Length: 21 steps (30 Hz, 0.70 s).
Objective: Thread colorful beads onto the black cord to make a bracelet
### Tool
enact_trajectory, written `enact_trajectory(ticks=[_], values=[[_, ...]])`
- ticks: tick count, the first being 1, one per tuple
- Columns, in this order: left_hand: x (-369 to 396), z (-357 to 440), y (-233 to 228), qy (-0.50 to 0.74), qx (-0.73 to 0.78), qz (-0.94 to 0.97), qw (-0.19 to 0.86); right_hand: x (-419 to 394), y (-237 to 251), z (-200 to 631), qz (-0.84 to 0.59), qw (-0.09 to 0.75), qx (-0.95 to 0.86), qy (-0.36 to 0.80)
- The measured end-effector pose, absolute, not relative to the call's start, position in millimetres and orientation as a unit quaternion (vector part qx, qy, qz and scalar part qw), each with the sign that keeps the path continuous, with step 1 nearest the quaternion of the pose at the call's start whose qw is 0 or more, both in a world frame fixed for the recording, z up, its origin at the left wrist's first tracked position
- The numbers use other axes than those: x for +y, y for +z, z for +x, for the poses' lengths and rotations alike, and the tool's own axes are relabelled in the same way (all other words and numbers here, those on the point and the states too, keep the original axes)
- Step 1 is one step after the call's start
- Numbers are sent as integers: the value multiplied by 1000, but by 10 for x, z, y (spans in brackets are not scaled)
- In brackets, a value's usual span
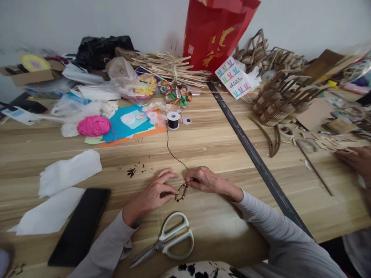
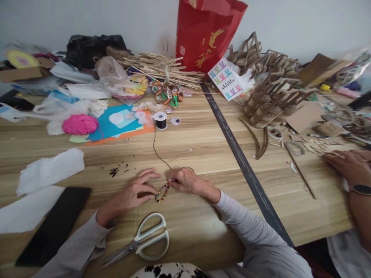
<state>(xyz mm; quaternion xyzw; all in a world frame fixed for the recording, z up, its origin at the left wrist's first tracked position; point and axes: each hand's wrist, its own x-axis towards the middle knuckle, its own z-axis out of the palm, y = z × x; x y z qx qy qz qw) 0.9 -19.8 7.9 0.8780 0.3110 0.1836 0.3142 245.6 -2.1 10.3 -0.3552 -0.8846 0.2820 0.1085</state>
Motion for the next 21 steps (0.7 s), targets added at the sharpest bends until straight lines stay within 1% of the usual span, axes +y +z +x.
enact_trajectory(ticks=[12, 21], values=[[-200, 44, 30, 208, 302, 883, 294, -24, 130, 2447, -363, 102, -880, 290], [-211, 55, 51, 211, 304, 876, 310, -22, 107, 2452, -363, 104, -879, 293]])
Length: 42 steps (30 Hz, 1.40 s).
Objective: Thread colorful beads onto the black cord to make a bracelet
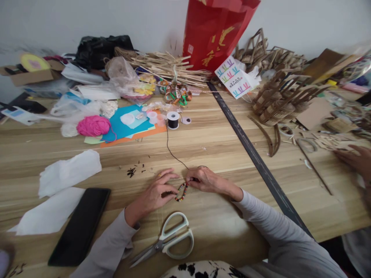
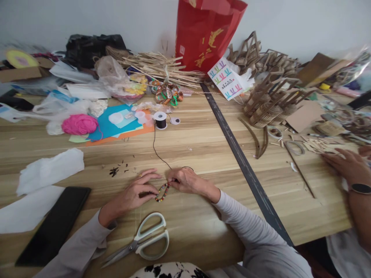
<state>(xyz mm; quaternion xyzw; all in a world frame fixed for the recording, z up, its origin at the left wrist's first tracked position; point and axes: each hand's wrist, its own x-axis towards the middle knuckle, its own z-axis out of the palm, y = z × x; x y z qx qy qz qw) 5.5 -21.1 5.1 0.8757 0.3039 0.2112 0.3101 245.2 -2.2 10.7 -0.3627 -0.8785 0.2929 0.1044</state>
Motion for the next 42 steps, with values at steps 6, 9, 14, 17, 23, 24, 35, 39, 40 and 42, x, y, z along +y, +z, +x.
enact_trajectory(ticks=[6, 9, 14, 17, 23, 24, 35, 39, 40, 42], values=[[-230, 48, 121, 179, 298, 882, 318, -25, 131, 2449, -359, 107, -878, 297], [-240, 49, 130, 171, 294, 888, 310, -25, 127, 2446, -360, 107, -879, 294], [-242, 60, 113, 167, 293, 891, 303, -24, 105, 2446, -366, 105, -876, 295], [-241, 67, 110, 172, 294, 891, 300, -21, 89, 2452, -364, 106, -877, 294], [-257, 80, 146, 170, 293, 893, 297, -19, 93, 2456, -360, 106, -883, 283], [-262, 84, 154, 171, 294, 892, 299, -19, 98, 2455, -360, 106, -883, 283], [-303, 135, 126, 177, 293, 895, 285, -18, 98, 2456, -365, 97, -880, 287], [-303, 134, 113, 177, 293, 897, 280, -17, 93, 2459, -366, 98, -879, 289], [-303, 133, 115, 176, 293, 897, 280, -17, 94, 2459, -365, 99, -879, 289], [-304, 135, 121, 175, 296, 896, 282, -16, 99, 2458, -364, 101, -880, 288]])
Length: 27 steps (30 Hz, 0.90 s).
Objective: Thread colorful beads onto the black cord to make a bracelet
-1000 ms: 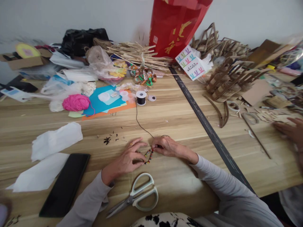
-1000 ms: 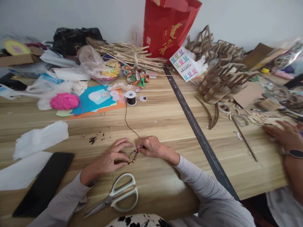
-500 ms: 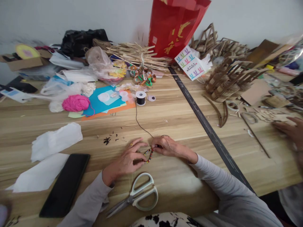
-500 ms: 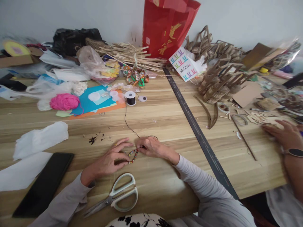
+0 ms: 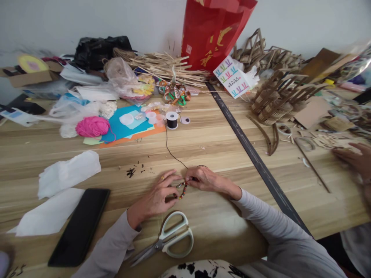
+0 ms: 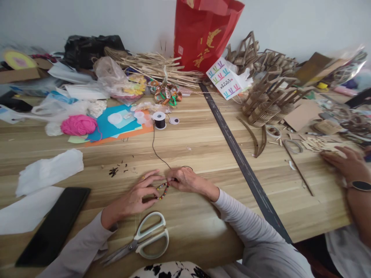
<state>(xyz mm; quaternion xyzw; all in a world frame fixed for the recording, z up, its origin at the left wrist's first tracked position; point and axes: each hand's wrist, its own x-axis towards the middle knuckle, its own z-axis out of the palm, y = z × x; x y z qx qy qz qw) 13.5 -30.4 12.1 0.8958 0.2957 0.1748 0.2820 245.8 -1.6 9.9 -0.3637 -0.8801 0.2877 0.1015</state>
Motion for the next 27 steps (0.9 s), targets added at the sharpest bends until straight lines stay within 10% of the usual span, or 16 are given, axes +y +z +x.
enact_trajectory(ticks=[27], values=[[-374, 275, 128, 212, 319, 890, 247, -19, 88, 2461, -370, 99, -876, 294]])
